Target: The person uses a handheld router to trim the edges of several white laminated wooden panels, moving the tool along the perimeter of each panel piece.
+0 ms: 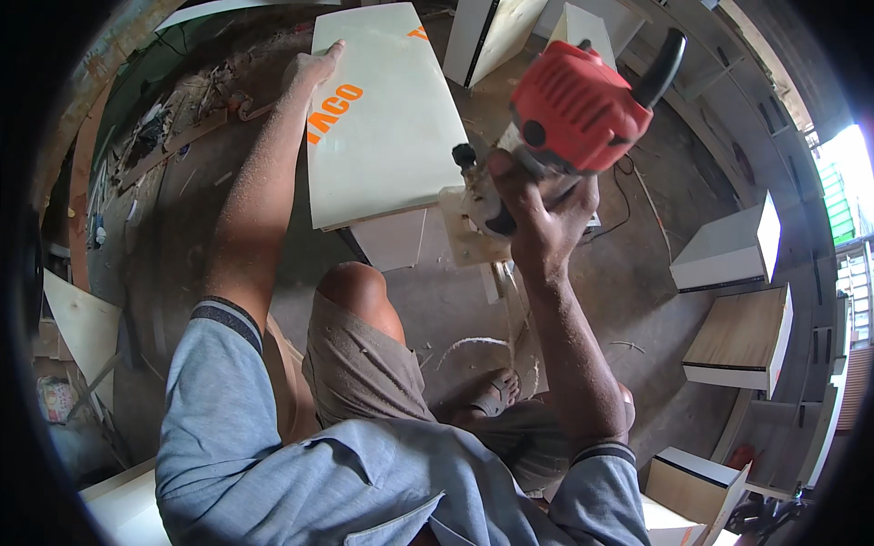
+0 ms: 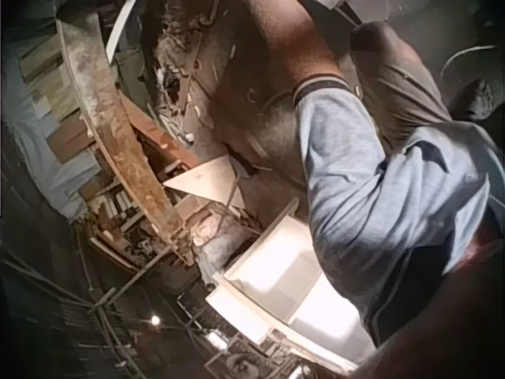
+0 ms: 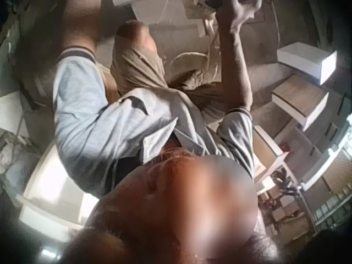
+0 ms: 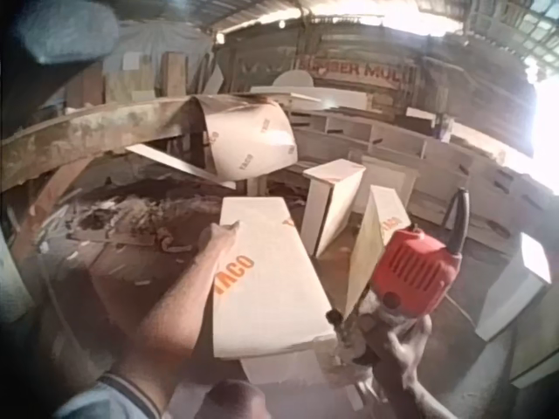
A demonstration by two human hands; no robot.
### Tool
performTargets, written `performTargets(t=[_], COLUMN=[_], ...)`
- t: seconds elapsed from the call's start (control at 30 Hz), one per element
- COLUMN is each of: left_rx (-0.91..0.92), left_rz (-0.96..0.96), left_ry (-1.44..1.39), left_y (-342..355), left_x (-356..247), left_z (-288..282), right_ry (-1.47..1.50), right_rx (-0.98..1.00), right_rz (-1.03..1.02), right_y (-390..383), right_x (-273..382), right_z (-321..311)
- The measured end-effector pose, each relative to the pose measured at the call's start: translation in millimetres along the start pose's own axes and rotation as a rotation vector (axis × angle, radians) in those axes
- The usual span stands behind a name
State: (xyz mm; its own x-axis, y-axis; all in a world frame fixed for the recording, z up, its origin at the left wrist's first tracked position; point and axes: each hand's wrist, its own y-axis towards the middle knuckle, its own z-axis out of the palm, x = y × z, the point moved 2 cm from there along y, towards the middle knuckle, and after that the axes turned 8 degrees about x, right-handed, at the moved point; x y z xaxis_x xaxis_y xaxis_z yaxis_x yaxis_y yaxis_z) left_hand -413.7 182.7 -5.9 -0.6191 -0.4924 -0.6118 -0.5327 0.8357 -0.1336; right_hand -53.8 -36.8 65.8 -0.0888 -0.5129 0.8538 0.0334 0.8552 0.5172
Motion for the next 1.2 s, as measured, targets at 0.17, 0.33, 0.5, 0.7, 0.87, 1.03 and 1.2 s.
performTargets(t=[0.17, 0.33, 0.5, 0.7, 0.87, 1.03, 1.2], left_rx=[-0.018, 0.036, -0.041, 0.067, 0.023, -0.003, 0.029], left_rz=[0.022, 0.026, 0.079, 0.058, 0.114, 0.223, 0.196], left_ry=[0.094, 0.025, 0.034, -0.123, -0.297, -0.113, -0.055], left_y=[17.2, 19.2, 21.8, -30.3, -50.4, -11.0, -3.2], left_x=[7.6, 4.7, 10.8, -3.7, -9.6, 4.7, 2.6], left_z=[-3.4, 8.9, 12.4, -2.4, -5.9, -0.8, 6.6], right_ry=[0.037, -0.142, -0.115, -0.094, -0.159, -0.341, -0.207], right_rx=[0.043, 0.078, 0.158, 0.005, 0.008, 0.06, 0.041], right_rz=[0.012, -0.174, -0.235, -0.105, -0.177, -0.534, -0.376], right_y=[4.8, 5.4, 10.5, 9.2, 20.7, 36.8, 58.4], right_x=[1.8, -20.9, -26.5, -32.7, -36.5, -44.5, -48.7], right_z=[21.1, 16.2, 17.4, 17.7, 23.5, 40.0, 48.9])
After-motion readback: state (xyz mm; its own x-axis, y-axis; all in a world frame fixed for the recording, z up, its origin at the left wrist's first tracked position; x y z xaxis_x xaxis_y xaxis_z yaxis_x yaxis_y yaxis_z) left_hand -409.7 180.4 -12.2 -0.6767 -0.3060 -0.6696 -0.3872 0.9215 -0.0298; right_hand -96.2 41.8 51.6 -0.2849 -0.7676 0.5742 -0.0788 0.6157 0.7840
